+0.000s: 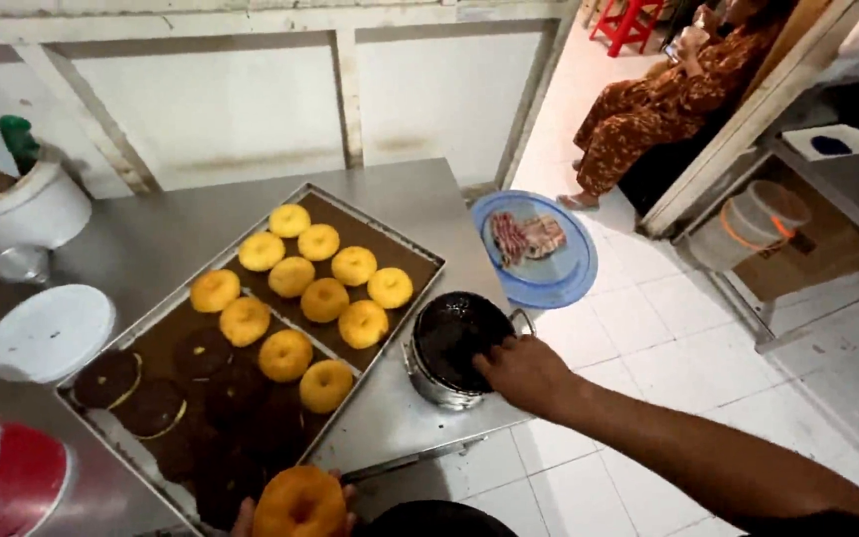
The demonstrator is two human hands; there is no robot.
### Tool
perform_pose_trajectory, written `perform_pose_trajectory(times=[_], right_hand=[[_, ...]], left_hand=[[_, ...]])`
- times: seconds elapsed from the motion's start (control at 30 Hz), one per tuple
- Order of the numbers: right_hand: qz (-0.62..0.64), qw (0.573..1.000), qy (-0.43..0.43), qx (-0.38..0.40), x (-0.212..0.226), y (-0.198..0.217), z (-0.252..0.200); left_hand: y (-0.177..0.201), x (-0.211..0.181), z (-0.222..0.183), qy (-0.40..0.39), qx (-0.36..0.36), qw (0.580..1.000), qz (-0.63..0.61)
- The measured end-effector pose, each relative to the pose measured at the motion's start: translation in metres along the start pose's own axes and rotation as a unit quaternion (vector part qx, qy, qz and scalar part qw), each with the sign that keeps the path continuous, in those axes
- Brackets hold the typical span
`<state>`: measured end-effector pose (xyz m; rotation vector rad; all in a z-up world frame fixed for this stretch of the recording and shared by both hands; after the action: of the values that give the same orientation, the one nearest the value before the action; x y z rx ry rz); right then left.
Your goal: A person is glazing a tray of donuts by dipping them one by one into a bowl of chocolate frosting and then using a small spatula to touch up the glaze.
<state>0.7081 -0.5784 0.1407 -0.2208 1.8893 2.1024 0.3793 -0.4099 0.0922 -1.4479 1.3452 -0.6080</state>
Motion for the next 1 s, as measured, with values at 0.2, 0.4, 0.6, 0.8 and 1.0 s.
perform_pose_trajectory(times=[0.2,0.4,0.6,0.8,1.0], right_hand=[[-0.006,0.998,0.001,0.068,-0.022,0.036,0.010],[0.150,0.966,-0.183,0.101,-0.024,0.047,0.009],[0.512,0.773,-0.370,0.065,-0.010,0.025,-0.033],[0.819,0.236,-0.523,0.009,0.047,-0.025,-0.081],[0.812,0.163,-0.560,0.012,0.068,-0.002,-0.097]], left_hand=[[0.068,0.004,0.009,-0.050,0.210,0.976,-0.007],[0.090,0.011,0.014,-0.009,0.196,0.980,-0.014],[0.085,0.007,0.013,0.036,0.239,0.970,-0.017],[0.052,0.009,0.005,0.050,0.294,0.954,-0.042],[0.032,0.016,0.002,0.029,0.216,0.976,-0.027]])
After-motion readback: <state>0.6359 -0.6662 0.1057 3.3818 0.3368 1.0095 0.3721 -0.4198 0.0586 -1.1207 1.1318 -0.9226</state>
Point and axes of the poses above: each hand's wrist, its own z-axis towards the middle knuckle, its own y-axis out of the back of the hand, x = y × z, the point moved 3 cm from there along z, towards the middle knuckle, and after that the axes turned 2 degrees about -x, right-handed, at the moved point
